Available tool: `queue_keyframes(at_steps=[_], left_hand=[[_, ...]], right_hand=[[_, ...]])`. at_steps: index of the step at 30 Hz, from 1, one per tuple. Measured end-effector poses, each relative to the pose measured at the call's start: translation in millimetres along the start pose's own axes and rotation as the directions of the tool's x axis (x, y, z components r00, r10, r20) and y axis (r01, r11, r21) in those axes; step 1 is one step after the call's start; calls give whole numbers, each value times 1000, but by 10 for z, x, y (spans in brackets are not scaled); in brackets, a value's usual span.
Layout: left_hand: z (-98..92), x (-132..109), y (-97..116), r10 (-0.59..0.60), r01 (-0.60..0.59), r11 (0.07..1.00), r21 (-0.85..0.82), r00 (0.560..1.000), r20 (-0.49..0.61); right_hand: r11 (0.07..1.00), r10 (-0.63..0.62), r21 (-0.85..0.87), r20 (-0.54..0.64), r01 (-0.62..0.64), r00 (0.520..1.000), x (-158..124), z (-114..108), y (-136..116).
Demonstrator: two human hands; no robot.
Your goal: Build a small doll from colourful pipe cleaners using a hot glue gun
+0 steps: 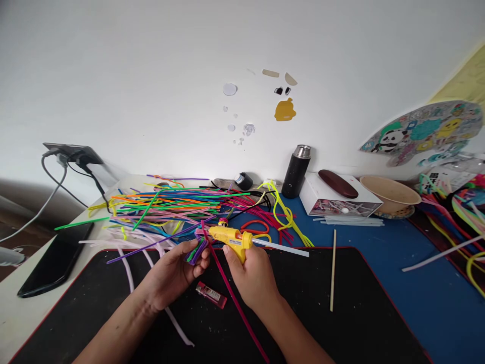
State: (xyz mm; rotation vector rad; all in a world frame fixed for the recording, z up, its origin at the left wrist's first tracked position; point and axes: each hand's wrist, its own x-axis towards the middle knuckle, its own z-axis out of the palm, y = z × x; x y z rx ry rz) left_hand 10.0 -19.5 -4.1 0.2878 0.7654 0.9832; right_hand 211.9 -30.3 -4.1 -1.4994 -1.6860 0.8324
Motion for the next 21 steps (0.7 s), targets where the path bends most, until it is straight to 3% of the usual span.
queue_keyframes(at_steps=[14,21], left_hand=[[16,-10,2,67,-67,993,95,998,3],[29,-18,4,61,-59,993,99,998,-15]], right_hand=[[999,-9,-52,-12,8,1000,2,-22,2],[992,-81,-97,-33,78,996,8,-46,-24]])
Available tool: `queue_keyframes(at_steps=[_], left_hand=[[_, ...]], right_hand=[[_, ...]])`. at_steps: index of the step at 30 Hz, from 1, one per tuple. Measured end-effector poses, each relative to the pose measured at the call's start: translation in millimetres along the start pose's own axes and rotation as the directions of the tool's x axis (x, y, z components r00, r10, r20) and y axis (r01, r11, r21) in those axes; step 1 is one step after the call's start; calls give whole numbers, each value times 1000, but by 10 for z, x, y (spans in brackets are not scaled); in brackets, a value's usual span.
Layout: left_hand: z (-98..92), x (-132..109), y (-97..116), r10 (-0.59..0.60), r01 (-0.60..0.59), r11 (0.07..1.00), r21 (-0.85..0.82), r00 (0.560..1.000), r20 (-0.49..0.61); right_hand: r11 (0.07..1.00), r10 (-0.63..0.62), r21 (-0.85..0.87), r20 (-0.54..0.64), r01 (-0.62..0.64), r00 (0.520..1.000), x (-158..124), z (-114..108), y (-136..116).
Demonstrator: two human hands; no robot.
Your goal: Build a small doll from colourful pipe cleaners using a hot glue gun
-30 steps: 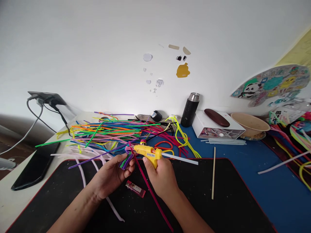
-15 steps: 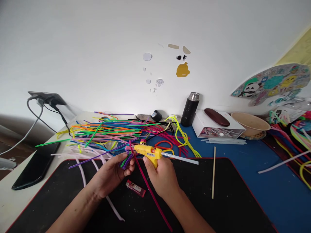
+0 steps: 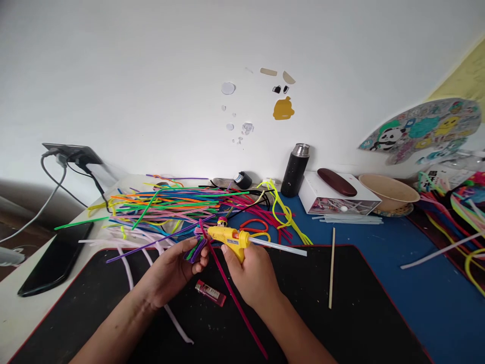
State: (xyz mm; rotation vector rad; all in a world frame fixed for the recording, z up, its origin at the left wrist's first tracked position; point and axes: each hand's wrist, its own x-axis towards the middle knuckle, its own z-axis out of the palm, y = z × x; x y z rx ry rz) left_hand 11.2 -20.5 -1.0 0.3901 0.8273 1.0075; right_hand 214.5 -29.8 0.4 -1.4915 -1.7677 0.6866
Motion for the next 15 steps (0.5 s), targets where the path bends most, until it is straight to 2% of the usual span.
queue_keyframes(at_steps=[4,9,12,15], left_hand=[[22,1,12,-30,29,999,-38,999,-34],[44,-1,36,-64,59,996,-62,995,-76],[37,-15,57,-64,58,996,-67,994,-84],[23,-32,92,-27,23,998,-56,997,-66]], right_hand=[[999,-17,-32,9,17,1000,3,-16,-20],[999,38,-13,14,-38,999,7,-22,-8],[991,114,59,36,-116,993,12,-9,24],[946,208,240,59,-216,976,35,9,46]])
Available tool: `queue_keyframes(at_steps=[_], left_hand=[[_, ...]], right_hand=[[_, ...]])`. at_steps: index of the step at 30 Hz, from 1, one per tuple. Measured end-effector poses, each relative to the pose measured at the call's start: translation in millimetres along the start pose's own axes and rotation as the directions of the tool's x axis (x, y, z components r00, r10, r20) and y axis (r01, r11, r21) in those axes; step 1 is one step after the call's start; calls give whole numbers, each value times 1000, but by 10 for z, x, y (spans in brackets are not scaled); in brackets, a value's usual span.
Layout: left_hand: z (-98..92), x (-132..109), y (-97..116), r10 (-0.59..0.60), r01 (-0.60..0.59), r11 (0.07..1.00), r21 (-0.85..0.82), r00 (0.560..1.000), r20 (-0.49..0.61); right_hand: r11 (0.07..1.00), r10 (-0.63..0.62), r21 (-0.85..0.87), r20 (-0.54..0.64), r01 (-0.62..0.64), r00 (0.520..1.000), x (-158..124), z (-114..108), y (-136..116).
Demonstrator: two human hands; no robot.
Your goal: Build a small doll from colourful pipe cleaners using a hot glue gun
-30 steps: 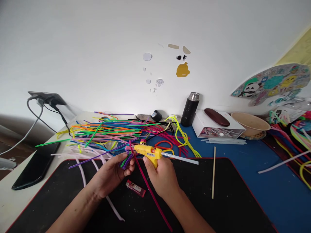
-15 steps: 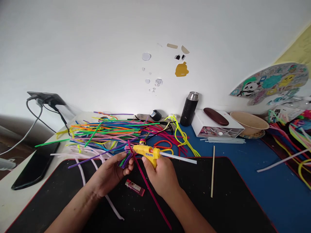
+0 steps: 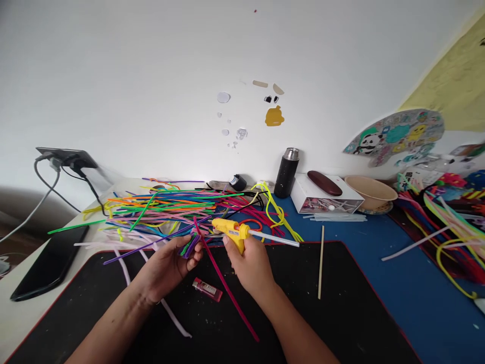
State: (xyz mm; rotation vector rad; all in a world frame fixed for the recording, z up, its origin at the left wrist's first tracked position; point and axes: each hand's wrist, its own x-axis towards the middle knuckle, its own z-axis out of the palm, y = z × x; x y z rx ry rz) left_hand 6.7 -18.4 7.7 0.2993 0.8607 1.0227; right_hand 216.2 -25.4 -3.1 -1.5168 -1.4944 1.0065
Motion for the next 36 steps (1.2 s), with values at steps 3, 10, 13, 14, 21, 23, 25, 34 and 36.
queue_keyframes(at_steps=[3,10,13,14,21,23,25,34,36], left_hand=[[-3,-11,36,43,-43,999,0,999,3],[24,-5,35,31,-31,999,-11,1000,3],[40,-12,22,21,-21,1000,-13,1000,19],[44,-17,19,16,-16,1000,-11,999,29],[31,-37,-13,10,-9,1000,-6,996,93],[23,-25,-24,8,-8,1000,-7,995,99],[15,-9,-33,5,-4,1000,-10,996,94],[-2,-4,-44,13,-11,1000,-17,991,133],[-6,-11,-52,17,-13,1000,-23,988,153]], right_hand=[[945,88,318,-8,-81,996,41,-2,-20],[722,202,686,-82,-91,976,-77,-237,-35],[698,251,700,-45,-149,967,-267,-403,69],[690,281,701,-31,-180,959,-333,-450,114],[657,424,642,119,-395,898,-530,-536,310],[668,425,626,122,-402,897,-476,-501,295],[699,412,594,118,-397,903,-400,-456,269],[820,423,409,39,-400,905,-182,-353,201],[814,418,424,44,-396,907,-154,-365,208]])
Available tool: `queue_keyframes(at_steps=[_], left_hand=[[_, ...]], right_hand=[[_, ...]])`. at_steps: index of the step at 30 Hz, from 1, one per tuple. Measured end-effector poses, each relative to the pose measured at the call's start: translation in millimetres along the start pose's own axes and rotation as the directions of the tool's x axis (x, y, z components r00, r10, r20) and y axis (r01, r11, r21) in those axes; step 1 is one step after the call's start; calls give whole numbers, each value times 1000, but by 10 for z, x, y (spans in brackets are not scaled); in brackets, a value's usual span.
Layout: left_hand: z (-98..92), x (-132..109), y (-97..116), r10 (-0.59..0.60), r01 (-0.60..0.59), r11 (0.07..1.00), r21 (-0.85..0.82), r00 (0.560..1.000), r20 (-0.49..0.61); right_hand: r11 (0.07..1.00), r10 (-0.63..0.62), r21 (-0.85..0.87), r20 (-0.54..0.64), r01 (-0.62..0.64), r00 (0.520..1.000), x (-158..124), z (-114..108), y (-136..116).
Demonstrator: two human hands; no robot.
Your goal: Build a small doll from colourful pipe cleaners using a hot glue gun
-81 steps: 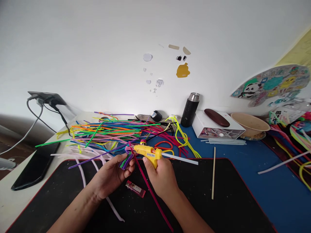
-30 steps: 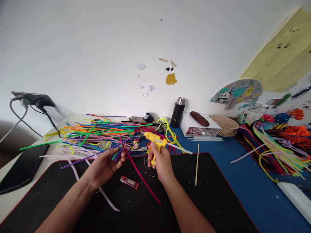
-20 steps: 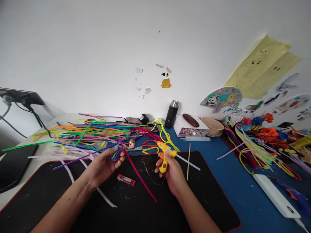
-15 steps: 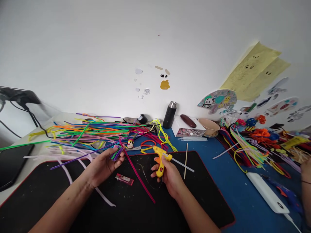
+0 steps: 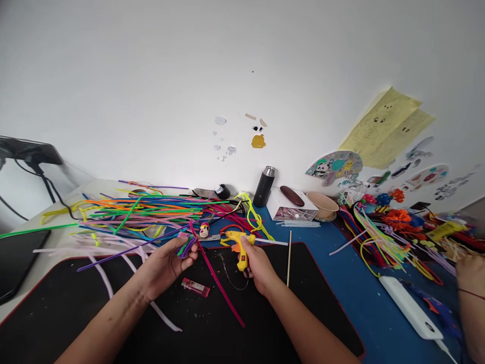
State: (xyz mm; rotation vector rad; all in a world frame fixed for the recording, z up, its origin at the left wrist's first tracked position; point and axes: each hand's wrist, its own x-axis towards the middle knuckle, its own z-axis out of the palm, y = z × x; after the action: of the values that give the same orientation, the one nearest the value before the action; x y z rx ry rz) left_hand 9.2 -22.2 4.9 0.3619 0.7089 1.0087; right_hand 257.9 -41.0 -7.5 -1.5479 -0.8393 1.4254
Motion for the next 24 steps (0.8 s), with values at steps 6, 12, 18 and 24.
queue_keyframes(at_steps=[6,12,18,24], left_hand=[[4,-28,-29,4,-5,1000,17,999,41],[40,-55,-30,0,-2,1000,24,998,69],[32,-57,-38,-22,19,999,26,996,89],[41,-62,-52,-15,12,999,37,996,86]], right_hand=[[1000,24,-9,32,-24,999,70,-103,40],[957,18,-289,81,6,997,60,-320,62],[807,-113,-580,33,112,993,-8,-496,50],[827,-302,-473,83,304,950,-169,-232,-10]])
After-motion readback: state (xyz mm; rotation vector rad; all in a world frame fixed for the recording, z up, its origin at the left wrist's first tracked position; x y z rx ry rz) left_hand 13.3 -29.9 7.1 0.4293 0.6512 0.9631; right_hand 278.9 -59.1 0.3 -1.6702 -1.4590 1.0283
